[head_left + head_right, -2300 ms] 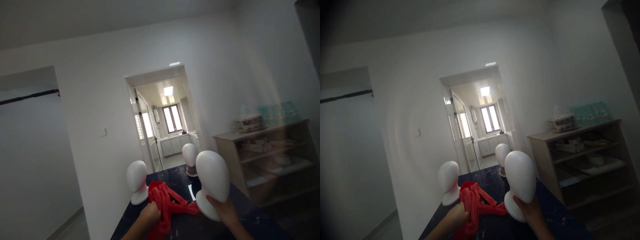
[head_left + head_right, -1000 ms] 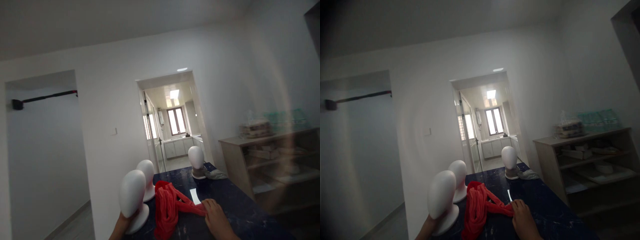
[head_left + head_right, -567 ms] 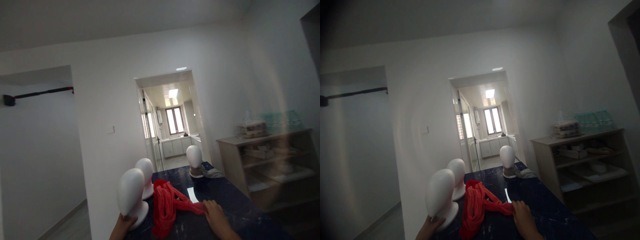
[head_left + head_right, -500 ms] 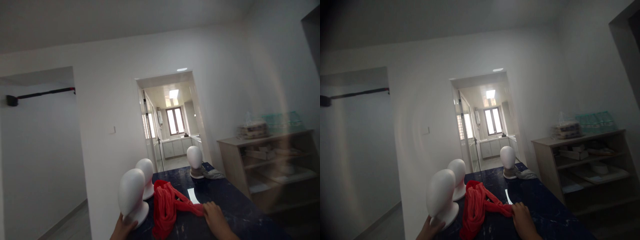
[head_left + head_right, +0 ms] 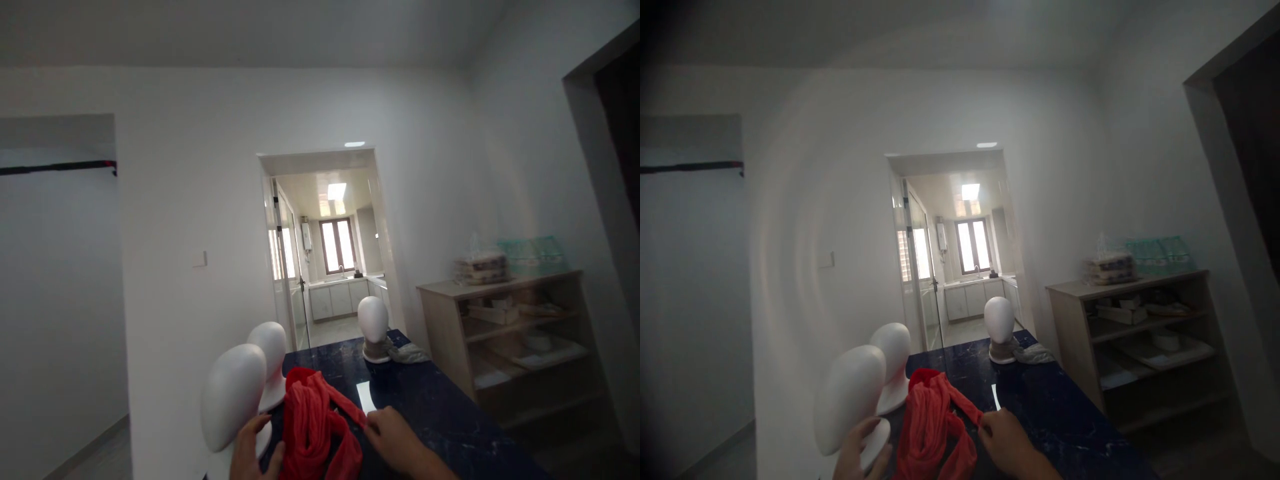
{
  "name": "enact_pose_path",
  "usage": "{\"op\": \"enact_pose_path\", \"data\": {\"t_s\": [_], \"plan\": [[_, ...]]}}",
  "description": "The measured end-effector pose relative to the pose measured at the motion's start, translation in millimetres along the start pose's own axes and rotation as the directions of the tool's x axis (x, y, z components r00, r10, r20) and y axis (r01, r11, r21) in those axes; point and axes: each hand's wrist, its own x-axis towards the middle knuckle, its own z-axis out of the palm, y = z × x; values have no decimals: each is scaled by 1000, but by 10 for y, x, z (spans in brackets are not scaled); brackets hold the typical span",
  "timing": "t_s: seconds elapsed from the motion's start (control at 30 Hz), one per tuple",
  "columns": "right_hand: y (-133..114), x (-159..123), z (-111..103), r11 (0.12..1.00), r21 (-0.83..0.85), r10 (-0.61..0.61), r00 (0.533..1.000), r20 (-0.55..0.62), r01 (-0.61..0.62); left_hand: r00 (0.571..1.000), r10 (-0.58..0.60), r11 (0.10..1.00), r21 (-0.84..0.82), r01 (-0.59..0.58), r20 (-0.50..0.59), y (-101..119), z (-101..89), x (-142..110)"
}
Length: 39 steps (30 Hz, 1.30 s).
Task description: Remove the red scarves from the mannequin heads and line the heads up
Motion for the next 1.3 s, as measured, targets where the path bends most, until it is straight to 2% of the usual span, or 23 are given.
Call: {"op": "enact_pose_path", "data": {"t_s": [0.07,0.13,0.2,0.23,0.3,0.33,0.37,0.4,0.43,0.57,0.67,0.73,0.9,1.07,1.13,1.2,1.3], "plan": [[254,28,-219,994,-52,90,991,-104,-95,984,123,992,-42,-119,127,347,357,-49],[494,39,-354,981,-84,156,970,-188,-174,957,164,986,-49,-157,240,663,780,-101],[687,32,-422,970,-60,216,945,-247,-237,910,175,984,-26,-179,375,881,1227,-147],[761,26,-437,966,-26,240,930,-277,-257,868,205,975,-18,-221,453,938,1438,-167],[867,19,-443,964,42,263,910,-319,-264,697,230,959,-36,-281,680,947,1795,-204],[899,20,-437,964,63,266,906,-328,-260,598,221,955,-48,-291,770,906,1926,-221],[920,23,-426,964,72,266,908,-325,-257,520,202,956,-51,-289,830,846,2018,-236],[929,29,-413,964,66,266,912,-312,-259,479,174,960,-39,-278,860,775,2071,-251],[927,37,-399,963,60,267,916,-299,-261,479,149,963,-16,-269,865,704,2086,-264],[848,63,-361,968,62,251,931,-266,-243,609,51,965,119,-235,791,549,1913,-302],[783,54,-364,970,87,241,939,-244,-226,711,-2,972,170,-164,703,611,1768,-325],[769,35,-373,969,95,244,941,-236,-227,746,20,984,117,-132,666,685,1726,-348],[837,-14,-383,966,80,259,936,-237,-247,738,98,995,-59,-79,668,827,1722,-435],[917,-28,-371,965,-8,250,931,-266,-261,760,158,985,-153,-78,631,906,1715,-481],[940,-8,-353,957,-78,245,922,-301,-280,735,173,982,-175,-75,655,914,1736,-480],[970,57,-326,935,-161,252,911,-327,-317,690,189,980,-181,-86,699,900,1795,-474],[1044,273,-292,907,-253,248,912,-327,-338,628,201,979,-169,-112,752,844,1967,-469]]}}
